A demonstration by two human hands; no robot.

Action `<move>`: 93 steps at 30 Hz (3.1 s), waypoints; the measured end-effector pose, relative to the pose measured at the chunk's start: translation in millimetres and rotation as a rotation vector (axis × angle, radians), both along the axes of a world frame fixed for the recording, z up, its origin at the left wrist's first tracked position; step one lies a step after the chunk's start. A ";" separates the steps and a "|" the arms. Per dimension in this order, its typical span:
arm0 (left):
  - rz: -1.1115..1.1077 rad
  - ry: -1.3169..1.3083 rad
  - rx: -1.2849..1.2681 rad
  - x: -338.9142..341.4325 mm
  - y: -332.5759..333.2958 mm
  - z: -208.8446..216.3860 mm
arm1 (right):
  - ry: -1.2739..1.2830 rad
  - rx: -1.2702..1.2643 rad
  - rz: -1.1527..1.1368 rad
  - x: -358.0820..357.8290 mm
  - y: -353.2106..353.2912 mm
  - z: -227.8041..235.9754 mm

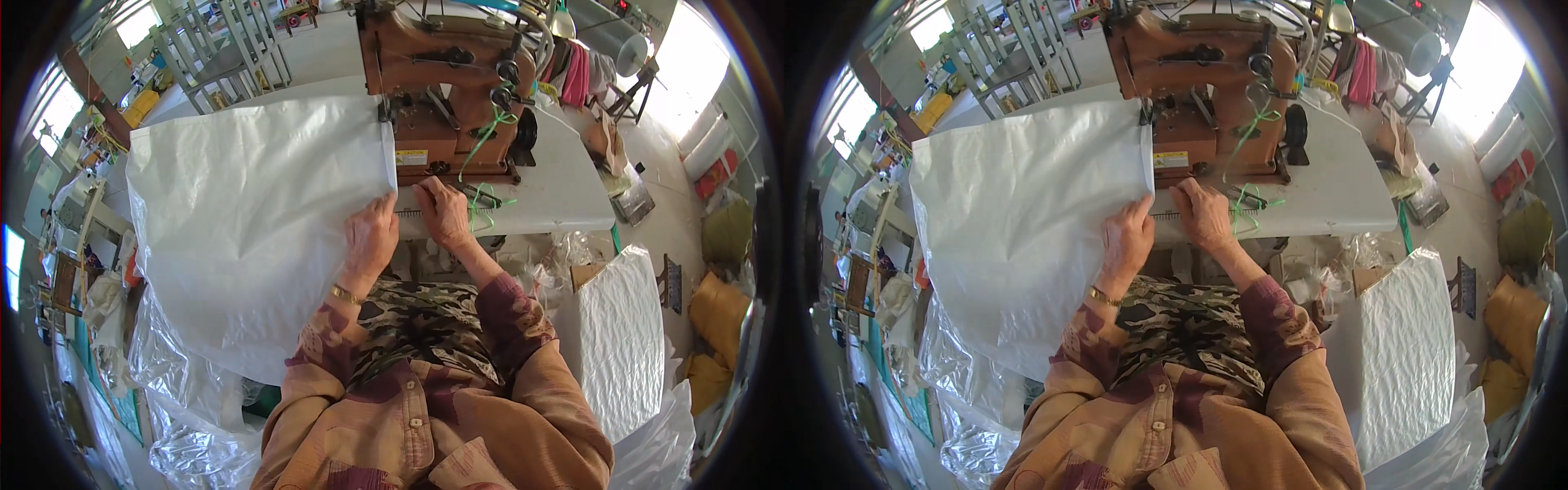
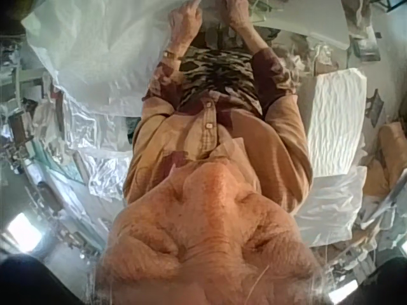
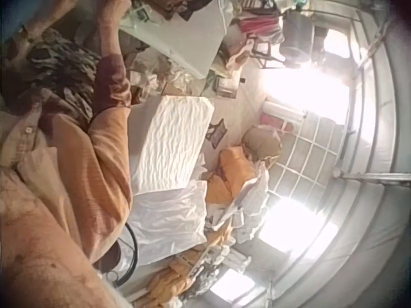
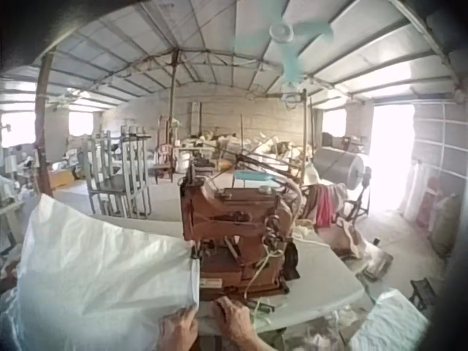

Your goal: The person aligns the edges of a large white plastic sheet and sews it using a sewing machine. They repeatedly adjust the plastic, guide it through the machine, and pull the finished section away to continue the process.

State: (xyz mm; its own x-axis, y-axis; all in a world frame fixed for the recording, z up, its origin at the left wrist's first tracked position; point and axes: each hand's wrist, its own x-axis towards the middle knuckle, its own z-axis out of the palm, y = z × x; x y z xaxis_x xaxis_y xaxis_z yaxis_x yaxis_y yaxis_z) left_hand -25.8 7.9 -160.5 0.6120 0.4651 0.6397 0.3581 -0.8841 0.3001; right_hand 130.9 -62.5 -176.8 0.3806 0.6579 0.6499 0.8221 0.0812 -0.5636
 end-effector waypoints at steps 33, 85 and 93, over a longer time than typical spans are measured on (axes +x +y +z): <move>0.202 0.124 -0.026 -129.5 149.0 -27.6 | -0.471 -0.359 0.814 -168.2 -52.5 -95.0; 0.081 0.322 -0.358 -138.5 -107.7 -14.4 | 0.023 -0.399 0.774 -166.2 -141.5 -71.8; 0.245 0.148 -0.426 -183.3 -109.9 12.9 | 0.621 0.014 0.164 -101.5 -63.4 -14.8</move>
